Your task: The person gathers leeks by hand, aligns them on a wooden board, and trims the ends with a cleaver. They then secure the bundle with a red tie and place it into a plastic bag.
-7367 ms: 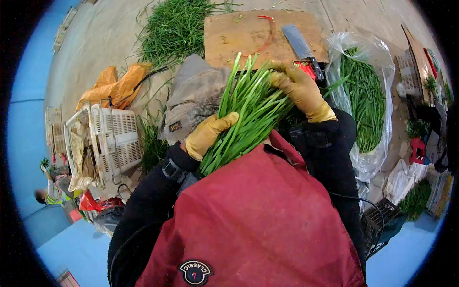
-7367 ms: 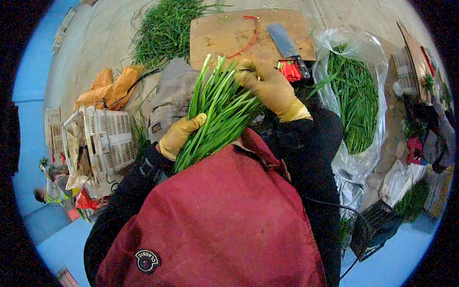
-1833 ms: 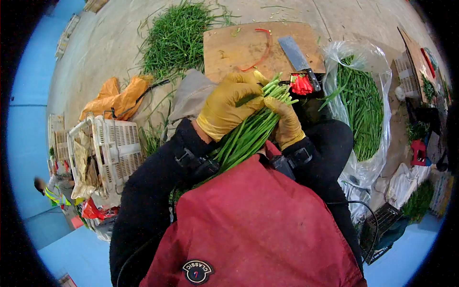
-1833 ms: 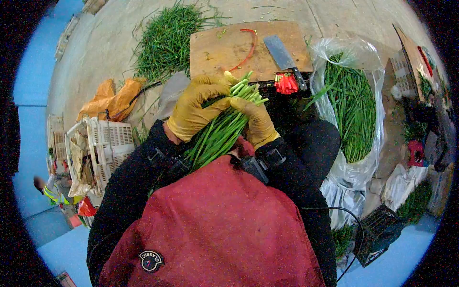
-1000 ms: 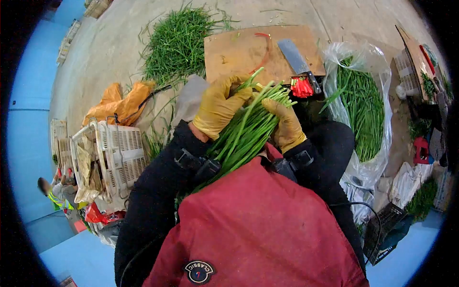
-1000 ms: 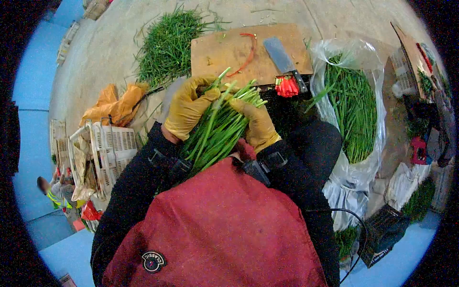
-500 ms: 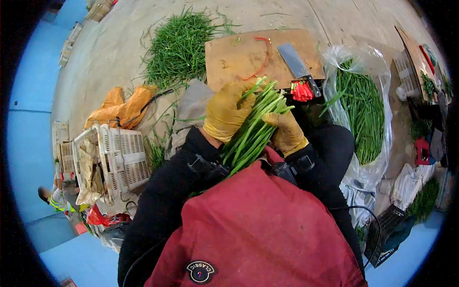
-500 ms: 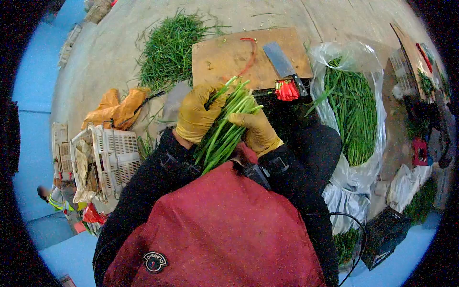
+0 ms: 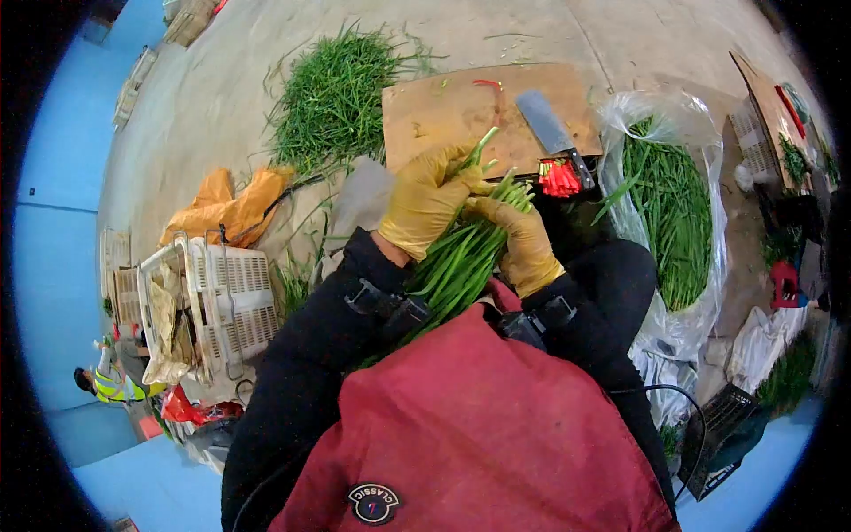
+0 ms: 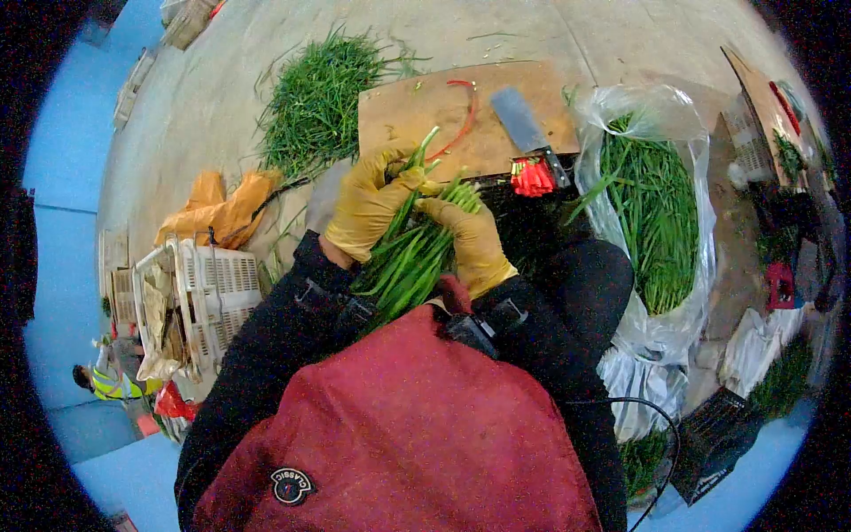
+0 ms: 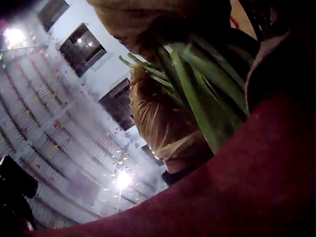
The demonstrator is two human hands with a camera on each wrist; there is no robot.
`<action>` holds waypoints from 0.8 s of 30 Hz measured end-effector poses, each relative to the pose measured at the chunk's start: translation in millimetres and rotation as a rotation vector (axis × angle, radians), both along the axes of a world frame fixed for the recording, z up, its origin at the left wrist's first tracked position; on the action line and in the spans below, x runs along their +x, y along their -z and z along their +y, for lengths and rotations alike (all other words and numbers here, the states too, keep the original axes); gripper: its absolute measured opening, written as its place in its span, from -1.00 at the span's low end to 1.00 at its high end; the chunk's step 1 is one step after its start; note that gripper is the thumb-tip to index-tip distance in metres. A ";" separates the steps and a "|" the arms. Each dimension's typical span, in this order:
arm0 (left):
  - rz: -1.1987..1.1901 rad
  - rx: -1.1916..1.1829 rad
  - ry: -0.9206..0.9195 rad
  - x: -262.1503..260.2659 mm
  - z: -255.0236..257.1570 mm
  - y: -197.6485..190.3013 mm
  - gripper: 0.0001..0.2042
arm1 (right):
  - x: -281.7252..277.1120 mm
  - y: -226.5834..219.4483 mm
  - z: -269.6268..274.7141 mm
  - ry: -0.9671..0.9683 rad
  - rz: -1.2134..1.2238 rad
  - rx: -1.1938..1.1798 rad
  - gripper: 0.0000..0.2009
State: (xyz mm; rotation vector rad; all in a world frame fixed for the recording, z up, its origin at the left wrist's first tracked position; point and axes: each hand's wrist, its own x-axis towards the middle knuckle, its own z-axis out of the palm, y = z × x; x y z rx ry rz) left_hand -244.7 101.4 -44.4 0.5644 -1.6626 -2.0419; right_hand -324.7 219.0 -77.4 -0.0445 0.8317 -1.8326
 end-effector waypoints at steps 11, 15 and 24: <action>-0.074 0.086 -0.010 -6.7 11.7 13.3 -0.86 | 6.3 5.7 0.7 0.065 0.028 -0.076 -0.72; -0.087 0.078 -0.005 -4.3 6.0 17.4 -0.88 | 3.9 17.6 -0.7 0.107 -0.034 0.016 -0.79; -0.130 0.060 -0.003 4.4 -9.7 12.8 -0.90 | 5.2 16.2 2.1 0.153 -0.018 0.065 -0.84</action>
